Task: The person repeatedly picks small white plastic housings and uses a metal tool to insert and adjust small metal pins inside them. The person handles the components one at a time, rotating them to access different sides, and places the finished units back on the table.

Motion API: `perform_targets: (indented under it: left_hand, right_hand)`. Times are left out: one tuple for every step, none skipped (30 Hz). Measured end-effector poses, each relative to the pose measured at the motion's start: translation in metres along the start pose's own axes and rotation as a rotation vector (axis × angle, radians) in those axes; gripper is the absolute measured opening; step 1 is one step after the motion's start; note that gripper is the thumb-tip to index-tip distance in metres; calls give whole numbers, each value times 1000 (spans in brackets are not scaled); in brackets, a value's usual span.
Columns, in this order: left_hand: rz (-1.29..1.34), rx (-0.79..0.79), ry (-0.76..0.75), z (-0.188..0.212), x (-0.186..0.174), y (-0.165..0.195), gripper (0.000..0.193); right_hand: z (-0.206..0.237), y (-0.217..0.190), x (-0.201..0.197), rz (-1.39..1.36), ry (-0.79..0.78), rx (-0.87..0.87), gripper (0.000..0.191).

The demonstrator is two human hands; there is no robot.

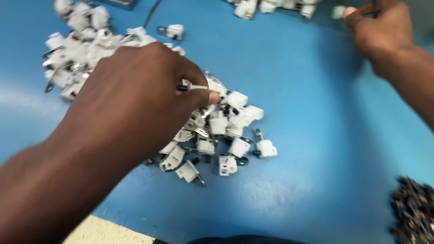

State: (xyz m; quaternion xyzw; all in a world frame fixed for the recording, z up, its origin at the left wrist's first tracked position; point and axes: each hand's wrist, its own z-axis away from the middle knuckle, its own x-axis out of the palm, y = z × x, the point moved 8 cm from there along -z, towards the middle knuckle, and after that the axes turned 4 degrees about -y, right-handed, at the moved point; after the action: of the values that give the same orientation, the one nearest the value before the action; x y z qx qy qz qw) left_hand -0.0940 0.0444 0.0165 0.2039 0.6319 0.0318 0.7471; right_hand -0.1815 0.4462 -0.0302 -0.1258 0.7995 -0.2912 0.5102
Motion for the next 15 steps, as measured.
perform_targets:
  left_hand:
    - [3, 72, 31, -4, -1, 0, 24]
    - [4, 163, 54, -9, 0, 4, 23]
    - [-37, 172, 97, -12, -1, 3, 26]
    - [-76, 187, 140, -14, -2, 2, 29]
    - [-113, 201, 188, -14, -4, 4, 33]
    - [-37, 290, 290, -10, -9, 12, 32]
    - [38, 375, 396, -5, -13, 21, 32]
    - [115, 459, 503, 4, -18, 30, 33]
    - [247, 447, 451, 5, -11, 35, 36]
    - [379, 442, 391, 7, 0, 44, 40]
    - [507, 442, 327, 10, 8, 53, 45]
    - [557, 425, 214, 13, 18, 61, 42]
    - [602, 406, 101, 19, 29, 68, 39]
    - [639, 388, -12, 25, 39, 74, 36]
    - [668, 367, -124, 33, 48, 79, 33]
  right_hand:
    - [-19, 7, 14, 65, -14, -3, 28]
    - [-32, 16, 23, 138, -18, 11, 31]
    - [-39, 18, 26, 214, -12, 36, 35]
    - [-41, 20, 27, 167, -4, 90, 32]
    - [-38, 27, 24, 121, 7, 139, 29]
    - [-32, 24, 20, 74, 18, 182, 27]
    - [-21, 17, 13, -62, -4, 238, 26]
    - [0, 8, 1, -198, -26, 291, 24]
    - [25, -9, -5, -322, -95, 284, 17]
    - [54, -27, -14, -443, -156, 280, 13]
    - [89, -39, -13, -589, -300, 380, 13]
    - [129, -46, -16, -664, -367, 481, 19]
    - [170, -56, -18, -740, -481, 501, 22]
    - [206, -63, -18, -820, -597, 517, 26]
    - [242, -65, -20, -964, -645, 589, 26]
